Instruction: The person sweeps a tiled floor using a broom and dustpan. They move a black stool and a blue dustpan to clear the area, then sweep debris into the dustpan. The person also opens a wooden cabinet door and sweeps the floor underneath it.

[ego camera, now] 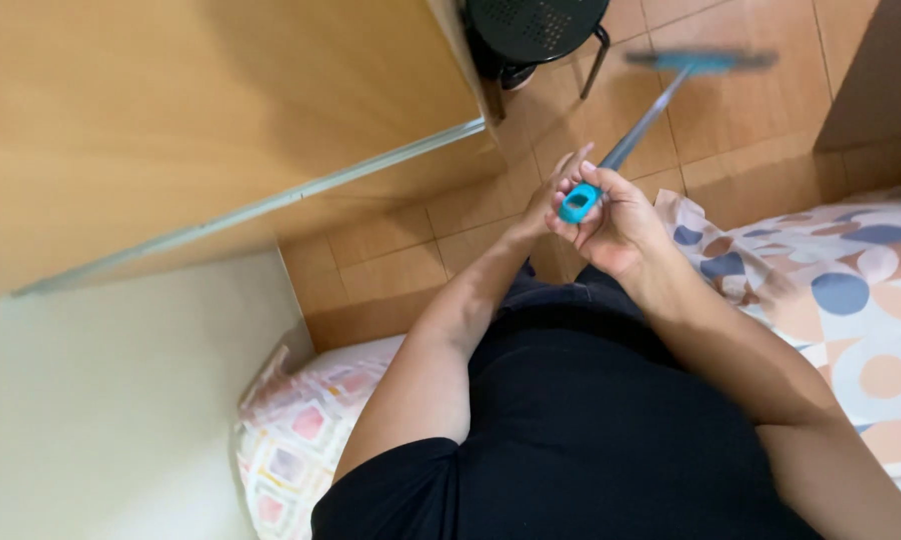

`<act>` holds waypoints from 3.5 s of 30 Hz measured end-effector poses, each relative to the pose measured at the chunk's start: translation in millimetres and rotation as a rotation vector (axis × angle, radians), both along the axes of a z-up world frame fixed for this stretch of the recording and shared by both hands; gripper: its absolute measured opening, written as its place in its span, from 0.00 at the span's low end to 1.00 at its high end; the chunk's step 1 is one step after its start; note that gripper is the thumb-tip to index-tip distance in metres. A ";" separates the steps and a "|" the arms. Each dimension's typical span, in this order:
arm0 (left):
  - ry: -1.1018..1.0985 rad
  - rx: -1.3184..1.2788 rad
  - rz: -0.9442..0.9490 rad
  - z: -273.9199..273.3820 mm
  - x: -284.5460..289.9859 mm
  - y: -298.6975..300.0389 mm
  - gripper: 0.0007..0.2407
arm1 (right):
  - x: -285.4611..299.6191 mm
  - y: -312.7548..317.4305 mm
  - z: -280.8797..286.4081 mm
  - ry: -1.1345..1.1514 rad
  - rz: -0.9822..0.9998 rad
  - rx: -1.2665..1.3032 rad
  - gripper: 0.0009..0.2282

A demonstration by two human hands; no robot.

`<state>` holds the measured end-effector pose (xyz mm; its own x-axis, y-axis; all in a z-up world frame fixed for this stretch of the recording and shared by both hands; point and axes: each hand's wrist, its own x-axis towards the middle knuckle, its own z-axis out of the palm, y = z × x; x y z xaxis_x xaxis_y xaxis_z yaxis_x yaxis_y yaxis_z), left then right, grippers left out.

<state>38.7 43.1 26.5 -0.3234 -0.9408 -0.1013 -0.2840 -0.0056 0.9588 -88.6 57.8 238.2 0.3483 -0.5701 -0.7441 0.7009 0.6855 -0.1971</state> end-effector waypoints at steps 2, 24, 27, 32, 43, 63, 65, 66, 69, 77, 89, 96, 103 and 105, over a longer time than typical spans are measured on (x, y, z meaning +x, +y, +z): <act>0.271 -0.015 0.090 3.5 -18.8 -5.5 0.30 | -3.3 -8.1 8.5 -0.102 0.105 0.005 0.06; 0.971 -0.694 1.125 -25.5 -122.6 118.9 0.09 | -69.0 74.8 -12.8 0.834 1.193 -1.299 0.23; 0.626 -0.281 0.775 103.7 -63.3 185.1 0.12 | -16.1 95.5 81.0 0.627 0.639 -2.078 0.33; -0.488 -0.335 1.148 180.8 -6.0 237.4 0.13 | 34.9 128.6 83.9 -0.012 0.732 -1.830 0.17; -0.336 -0.252 1.512 -36.1 173.1 314.6 0.27 | 173.5 150.3 -86.8 -0.007 1.098 -1.689 0.17; -0.212 -0.106 0.838 139.9 -84.6 187.1 0.12 | -79.4 96.0 41.8 0.364 0.820 -1.552 0.09; -0.341 -0.176 1.028 157.2 -101.5 193.2 0.12 | -88.5 104.3 60.1 0.072 0.577 -1.522 0.13; -0.334 -0.178 1.006 161.3 -107.2 199.4 0.12 | -94.2 104.5 61.7 0.093 0.562 -1.520 0.13; -0.485 -0.362 1.077 147.2 -119.1 214.0 0.16 | -109.3 98.8 41.6 0.081 0.563 -1.814 0.13; -0.226 -0.327 0.765 9.8 -193.2 169.9 0.17 | -219.6 51.9 -30.8 0.259 0.782 -1.493 0.08; 0.103 -0.336 0.283 75.0 -297.1 40.4 0.10 | -294.7 27.8 62.2 0.789 0.833 -1.910 0.10; -0.015 -0.561 0.342 128.6 -300.4 65.3 0.15 | -312.8 25.0 111.3 0.673 0.809 -1.825 0.09; -0.023 -0.371 0.287 57.7 -316.7 -42.0 0.12 | -326.5 -47.9 64.3 1.014 0.698 -1.465 0.07; -0.008 -0.293 0.211 46.4 -312.5 -70.8 0.12 | -316.4 -55.2 53.6 1.123 0.694 -1.461 0.08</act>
<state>-273.8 -27.7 72.9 -0.1194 -0.9762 0.1809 -0.3132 0.2099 0.9262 -405.0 2.7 291.8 0.5297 -0.8442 0.0817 -0.3938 -0.3302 -0.8578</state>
